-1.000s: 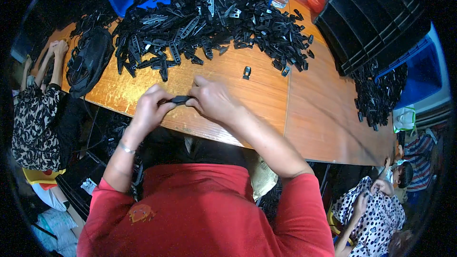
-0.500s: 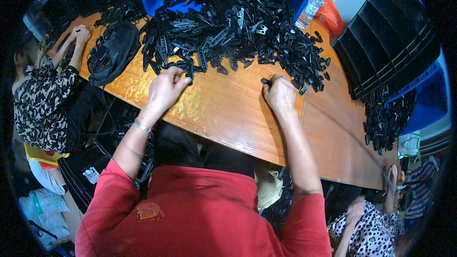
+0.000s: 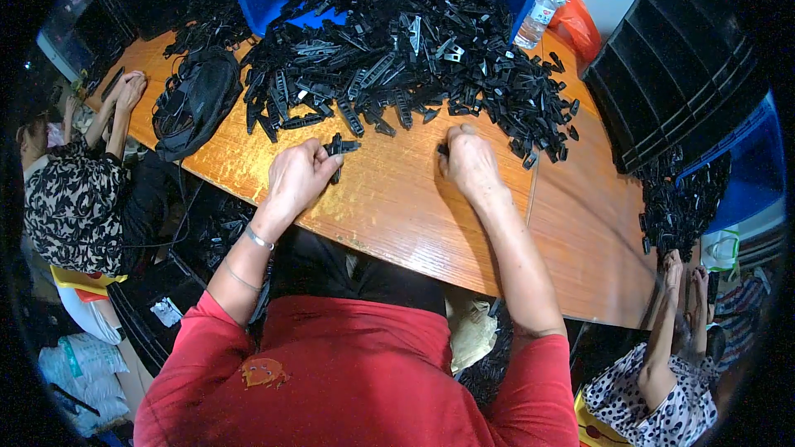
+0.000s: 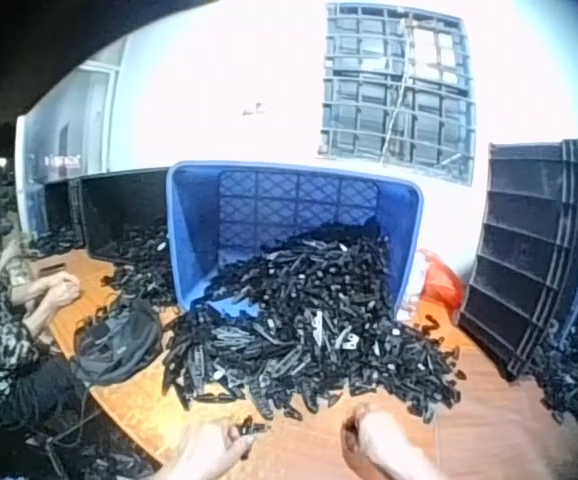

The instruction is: The person repeatedly picks up plastic components from a pile on the table and assembles them together by hand.

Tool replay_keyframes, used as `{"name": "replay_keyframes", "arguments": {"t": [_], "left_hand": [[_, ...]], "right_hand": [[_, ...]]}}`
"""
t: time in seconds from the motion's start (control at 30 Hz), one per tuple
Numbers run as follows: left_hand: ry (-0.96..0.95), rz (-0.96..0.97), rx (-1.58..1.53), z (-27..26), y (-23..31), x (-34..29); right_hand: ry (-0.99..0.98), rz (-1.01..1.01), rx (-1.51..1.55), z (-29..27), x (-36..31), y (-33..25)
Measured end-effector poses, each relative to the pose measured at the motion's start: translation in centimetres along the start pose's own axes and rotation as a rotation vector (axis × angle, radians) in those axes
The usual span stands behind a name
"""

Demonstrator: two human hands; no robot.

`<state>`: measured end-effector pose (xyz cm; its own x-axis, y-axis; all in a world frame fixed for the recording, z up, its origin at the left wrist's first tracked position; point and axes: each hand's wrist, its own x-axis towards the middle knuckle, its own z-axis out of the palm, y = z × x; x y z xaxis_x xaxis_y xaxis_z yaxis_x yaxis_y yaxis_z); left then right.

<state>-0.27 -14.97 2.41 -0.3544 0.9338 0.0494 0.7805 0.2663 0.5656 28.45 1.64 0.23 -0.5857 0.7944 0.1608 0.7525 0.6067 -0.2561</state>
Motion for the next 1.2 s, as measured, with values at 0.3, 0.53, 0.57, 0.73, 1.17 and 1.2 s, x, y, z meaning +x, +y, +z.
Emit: {"name": "replay_keyframes", "arguments": {"t": [0.3,0.53,0.57,0.73,1.17,1.2], "left_hand": [[0.211,0.471,0.064,1.0,-1.0,-0.8],[0.195,0.661,0.117,0.6,-0.9,1.4],[0.178,0.694,0.130,0.7,-1.0,1.6],[0.166,0.763,0.180,-0.1,-0.5,2.0],[0.132,0.534,-0.117,1.9,-2.5,-2.0],[0.130,0.534,-0.118,1.9,-2.7,-2.1]], "right_hand": [[-0.062,0.007,0.708,1.7,-5.3,-8.0],[0.054,-0.197,0.484,1.1,-5.2,-8.9],[0.021,-0.192,0.408,0.7,-5.4,-9.2],[-0.027,-0.184,0.207,0.4,-5.4,-9.3],[0.160,-0.128,0.441,0.6,-4.4,-10.2],[0.159,-0.125,0.441,1.0,-4.3,-10.4]]}}
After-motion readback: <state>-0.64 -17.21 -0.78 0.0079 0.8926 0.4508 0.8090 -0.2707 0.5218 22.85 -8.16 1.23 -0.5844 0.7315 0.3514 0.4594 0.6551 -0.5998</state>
